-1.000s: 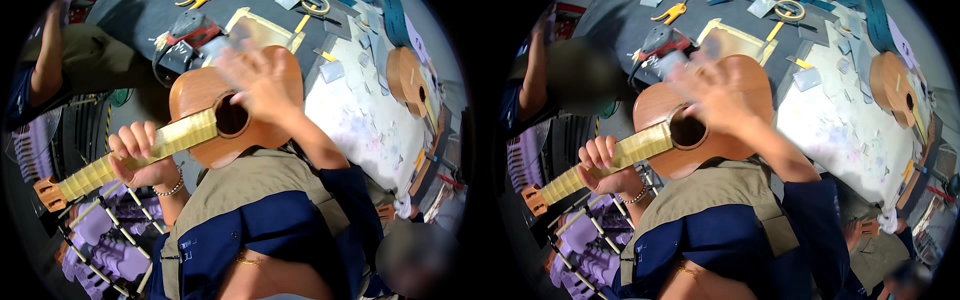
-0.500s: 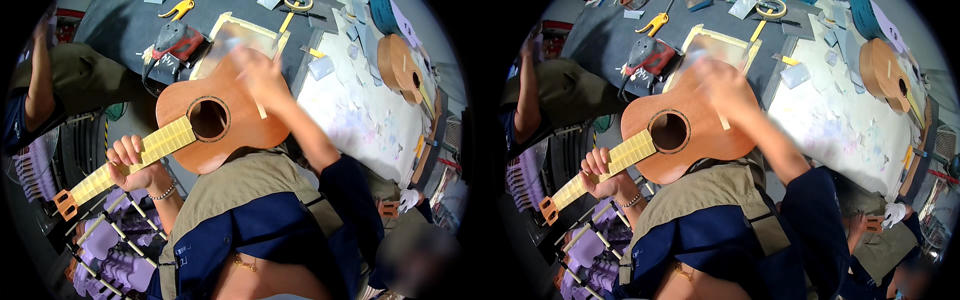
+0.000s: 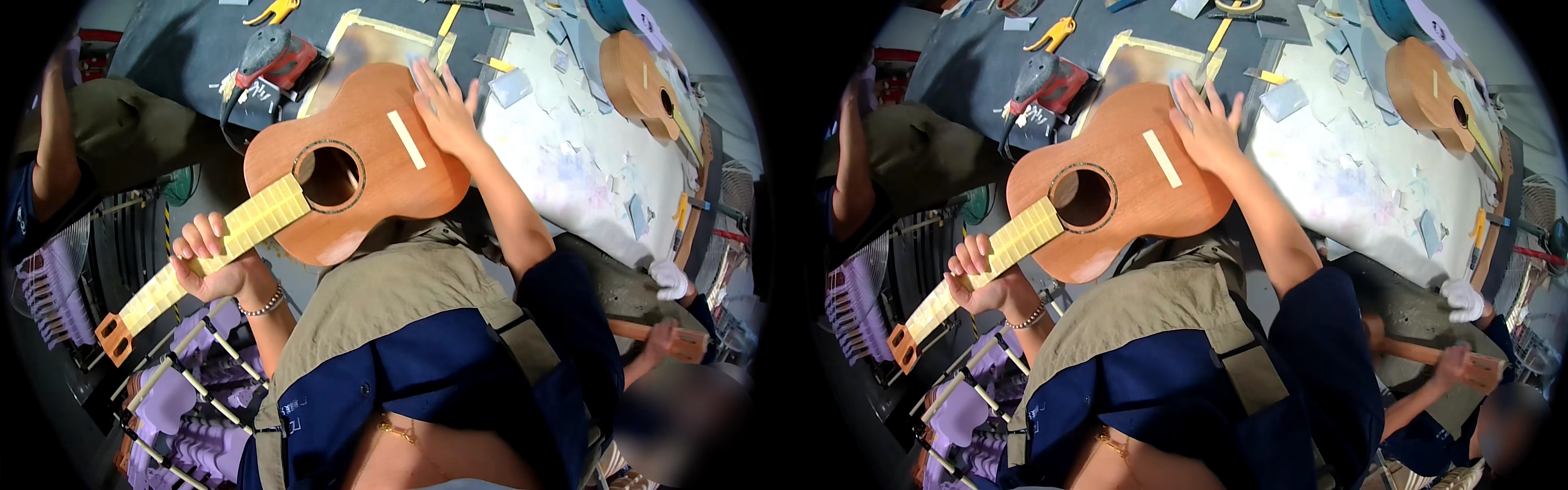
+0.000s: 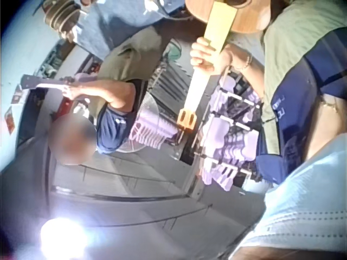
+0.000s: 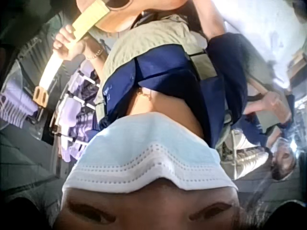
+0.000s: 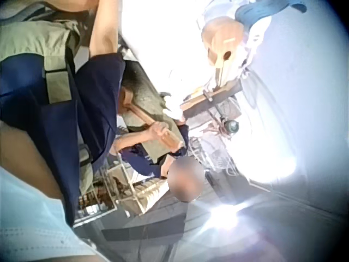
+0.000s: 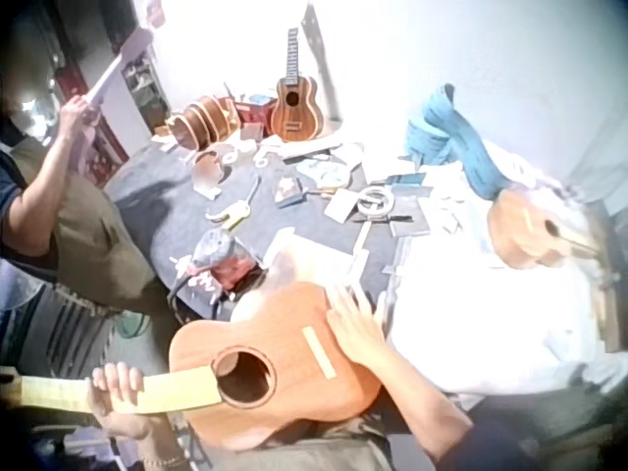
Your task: The person sands the body and neck of a wooden guitar using sandpaper and a sanding block. They handle multiple unfinished guitars, moving them between a workbench and a drying rack. The person also uses a utility knife to trim the edges of the guitar body.
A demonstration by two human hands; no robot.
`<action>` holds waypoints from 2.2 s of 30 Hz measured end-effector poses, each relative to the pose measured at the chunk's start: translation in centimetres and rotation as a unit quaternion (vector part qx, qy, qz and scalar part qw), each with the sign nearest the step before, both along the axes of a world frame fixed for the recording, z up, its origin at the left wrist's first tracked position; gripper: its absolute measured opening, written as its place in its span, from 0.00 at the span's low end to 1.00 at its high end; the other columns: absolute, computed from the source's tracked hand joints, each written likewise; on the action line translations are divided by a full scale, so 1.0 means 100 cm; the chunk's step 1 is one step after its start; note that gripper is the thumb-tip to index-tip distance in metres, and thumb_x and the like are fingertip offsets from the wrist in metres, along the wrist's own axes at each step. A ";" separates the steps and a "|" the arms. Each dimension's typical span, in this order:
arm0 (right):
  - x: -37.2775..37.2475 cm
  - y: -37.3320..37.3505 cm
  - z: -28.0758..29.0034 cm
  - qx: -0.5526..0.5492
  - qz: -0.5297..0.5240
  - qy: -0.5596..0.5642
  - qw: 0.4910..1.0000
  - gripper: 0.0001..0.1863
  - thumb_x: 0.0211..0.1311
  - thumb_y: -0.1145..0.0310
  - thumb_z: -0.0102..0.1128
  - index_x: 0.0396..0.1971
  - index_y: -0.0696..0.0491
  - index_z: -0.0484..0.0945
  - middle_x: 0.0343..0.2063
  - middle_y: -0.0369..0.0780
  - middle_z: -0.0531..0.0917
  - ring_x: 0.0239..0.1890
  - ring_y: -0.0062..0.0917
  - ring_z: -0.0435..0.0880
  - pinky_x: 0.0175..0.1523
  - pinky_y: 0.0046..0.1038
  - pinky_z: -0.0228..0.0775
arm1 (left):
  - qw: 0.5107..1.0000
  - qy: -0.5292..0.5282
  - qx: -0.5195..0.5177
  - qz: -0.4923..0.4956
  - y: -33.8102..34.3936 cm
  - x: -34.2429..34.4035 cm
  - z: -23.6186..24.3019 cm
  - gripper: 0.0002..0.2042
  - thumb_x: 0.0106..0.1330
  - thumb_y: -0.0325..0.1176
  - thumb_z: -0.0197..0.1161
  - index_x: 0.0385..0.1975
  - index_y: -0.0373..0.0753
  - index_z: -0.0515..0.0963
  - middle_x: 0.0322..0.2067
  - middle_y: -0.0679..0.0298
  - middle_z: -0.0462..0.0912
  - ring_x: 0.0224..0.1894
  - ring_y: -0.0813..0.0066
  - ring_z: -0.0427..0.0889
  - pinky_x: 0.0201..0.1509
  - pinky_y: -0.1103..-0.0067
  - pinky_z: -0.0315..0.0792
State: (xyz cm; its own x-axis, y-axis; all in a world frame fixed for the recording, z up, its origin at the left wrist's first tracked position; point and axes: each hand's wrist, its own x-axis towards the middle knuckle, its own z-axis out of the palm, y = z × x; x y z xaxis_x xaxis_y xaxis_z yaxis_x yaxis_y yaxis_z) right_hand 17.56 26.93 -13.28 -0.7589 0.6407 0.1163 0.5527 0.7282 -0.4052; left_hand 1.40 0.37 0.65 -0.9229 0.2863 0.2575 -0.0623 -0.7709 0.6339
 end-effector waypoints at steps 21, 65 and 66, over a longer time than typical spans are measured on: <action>0.091 -0.125 0.031 -0.049 0.024 0.028 0.998 0.34 0.62 0.43 0.33 0.64 0.45 0.52 0.66 0.38 0.50 0.69 0.34 0.43 0.62 0.60 0.25 | 1.000 -0.012 0.009 -0.012 -0.002 -0.007 -0.010 0.10 0.57 0.38 0.48 0.16 0.43 0.68 0.15 0.70 0.62 0.18 0.80 0.61 0.31 0.79 0.61; 0.037 -0.158 0.082 0.045 0.112 -0.017 0.993 0.47 0.46 0.38 0.51 0.64 0.48 0.53 0.66 0.36 0.52 0.69 0.32 0.44 0.62 0.60 0.18 | 1.000 -0.008 0.009 -0.020 0.016 -0.007 0.004 0.09 0.58 0.39 0.46 0.19 0.44 0.65 0.14 0.70 0.61 0.17 0.78 0.59 0.28 0.77 0.61; 0.048 -0.154 0.082 0.086 0.088 -0.072 0.990 0.47 0.46 0.37 0.50 0.64 0.50 0.53 0.66 0.37 0.52 0.69 0.32 0.43 0.61 0.61 0.17 | 1.000 -0.019 0.017 -0.016 0.013 -0.003 0.001 0.10 0.59 0.39 0.46 0.19 0.44 0.65 0.14 0.70 0.61 0.17 0.78 0.59 0.28 0.77 0.61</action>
